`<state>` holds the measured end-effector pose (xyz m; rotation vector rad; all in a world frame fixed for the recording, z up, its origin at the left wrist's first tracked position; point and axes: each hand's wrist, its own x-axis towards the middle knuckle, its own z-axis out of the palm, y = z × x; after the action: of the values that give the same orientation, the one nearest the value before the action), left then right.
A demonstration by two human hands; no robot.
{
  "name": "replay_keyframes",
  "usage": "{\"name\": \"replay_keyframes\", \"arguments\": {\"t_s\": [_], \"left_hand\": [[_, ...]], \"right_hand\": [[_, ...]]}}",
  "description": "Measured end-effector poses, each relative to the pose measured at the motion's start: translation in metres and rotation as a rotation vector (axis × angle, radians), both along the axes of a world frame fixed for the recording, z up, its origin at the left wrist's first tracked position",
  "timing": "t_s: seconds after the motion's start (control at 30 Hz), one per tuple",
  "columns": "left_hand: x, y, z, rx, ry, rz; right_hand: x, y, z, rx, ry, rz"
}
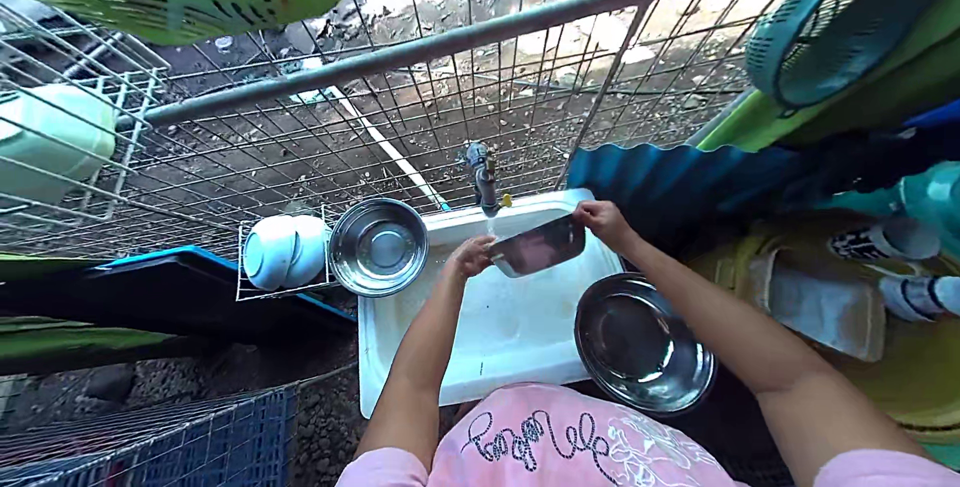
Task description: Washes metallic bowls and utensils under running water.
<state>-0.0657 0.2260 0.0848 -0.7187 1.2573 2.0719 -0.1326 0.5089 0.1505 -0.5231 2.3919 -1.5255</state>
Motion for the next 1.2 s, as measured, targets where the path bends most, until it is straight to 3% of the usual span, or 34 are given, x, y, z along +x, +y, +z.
{"name": "replay_keyframes", "arguments": {"t_s": [0.13,0.23,0.37,0.57,0.77,0.83,0.9,0.97,1.07,1.13,1.2], "left_hand": [[0.005,-0.011,0.022,-0.144,-0.015,0.11],[0.005,-0.023,0.036,-0.271,0.087,0.222],[0.008,-0.028,0.061,-0.47,0.315,0.226],[0.03,-0.028,0.095,-0.908,0.622,0.17],[0.071,-0.058,0.099,-1.305,1.084,0.248],[0.085,-0.084,0.098,-1.42,1.138,0.322],[0.099,-0.114,0.094,-1.433,1.048,0.455],[0.105,-0.139,0.081,-1.293,0.847,0.705],[0.109,-0.168,0.052,-1.11,0.563,0.962],[0.112,-0.179,0.026,-1.235,0.446,0.91],[0.119,-0.181,0.003,-1.517,0.331,0.727]], "right_hand": [[0.019,-0.006,-0.03,-0.017,0.4,0.185],[0.035,-0.014,-0.052,0.101,0.415,0.305],[0.051,-0.05,-0.067,0.157,0.227,0.199],[0.038,-0.13,-0.071,0.019,-0.245,-0.045],[0.018,-0.178,-0.031,-0.033,-0.6,-0.018],[0.012,-0.179,-0.019,0.029,-0.631,0.048],[0.005,-0.173,-0.024,0.159,-0.498,0.14],[-0.004,-0.16,-0.035,0.274,-0.27,0.195],[-0.015,-0.139,0.004,0.422,-0.091,0.164],[-0.021,-0.127,0.039,0.392,0.117,0.098],[-0.022,-0.117,0.073,0.284,0.356,0.149]]}}
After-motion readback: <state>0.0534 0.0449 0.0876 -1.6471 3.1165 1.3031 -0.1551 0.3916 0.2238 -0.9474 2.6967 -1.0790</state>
